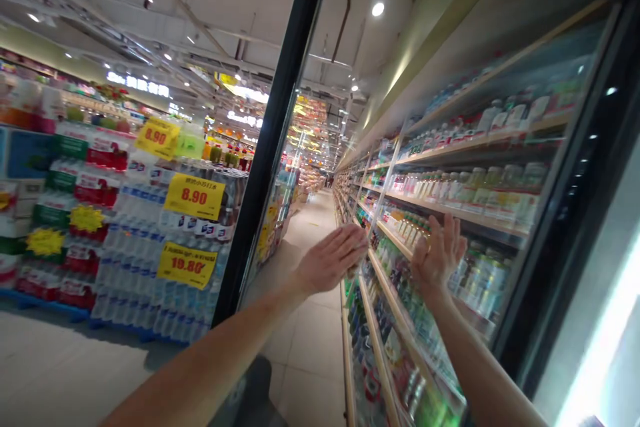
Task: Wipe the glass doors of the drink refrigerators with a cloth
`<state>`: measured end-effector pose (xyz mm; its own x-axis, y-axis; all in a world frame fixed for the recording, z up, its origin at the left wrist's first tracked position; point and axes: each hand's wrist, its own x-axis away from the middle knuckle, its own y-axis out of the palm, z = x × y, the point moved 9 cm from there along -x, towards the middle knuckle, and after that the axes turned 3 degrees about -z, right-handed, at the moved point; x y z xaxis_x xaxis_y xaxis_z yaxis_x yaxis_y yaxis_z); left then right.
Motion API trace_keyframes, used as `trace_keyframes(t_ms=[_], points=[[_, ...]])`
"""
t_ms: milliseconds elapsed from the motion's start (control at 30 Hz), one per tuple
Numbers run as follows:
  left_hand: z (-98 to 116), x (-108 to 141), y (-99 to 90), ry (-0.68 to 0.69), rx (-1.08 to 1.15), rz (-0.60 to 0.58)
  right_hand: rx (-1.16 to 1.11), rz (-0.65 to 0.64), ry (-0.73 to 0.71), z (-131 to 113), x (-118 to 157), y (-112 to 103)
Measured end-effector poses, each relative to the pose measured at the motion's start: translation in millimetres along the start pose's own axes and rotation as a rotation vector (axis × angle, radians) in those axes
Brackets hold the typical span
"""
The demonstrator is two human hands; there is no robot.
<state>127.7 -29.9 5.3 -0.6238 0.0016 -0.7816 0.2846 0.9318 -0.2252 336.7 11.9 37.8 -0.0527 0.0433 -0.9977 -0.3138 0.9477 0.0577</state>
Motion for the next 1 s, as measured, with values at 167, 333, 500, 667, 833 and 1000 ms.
trace_keyframes(t_ms=[167,333,500,667,833,1000], points=[[-70,20,-33.6,-0.521,-0.117,0.232,0.01,0.018,0.014,0,0,-1],[18,25,3.5,0.072,-0.017,-0.006,0.02,0.007,0.009,2,1,1],[-40,47,-18.0,-0.373,-0.07,0.147,0.021,-0.004,0.006,4,2,5],[0,55,-0.4,-0.071,-0.003,0.033,0.021,-0.018,0.024,4,1,5],[-21,65,-4.7,-0.23,-0.008,0.061,0.021,0.001,0.008,2,1,2],[-18,75,-11.2,-0.288,-0.037,0.099,0.01,0.019,0.007,3,1,1]])
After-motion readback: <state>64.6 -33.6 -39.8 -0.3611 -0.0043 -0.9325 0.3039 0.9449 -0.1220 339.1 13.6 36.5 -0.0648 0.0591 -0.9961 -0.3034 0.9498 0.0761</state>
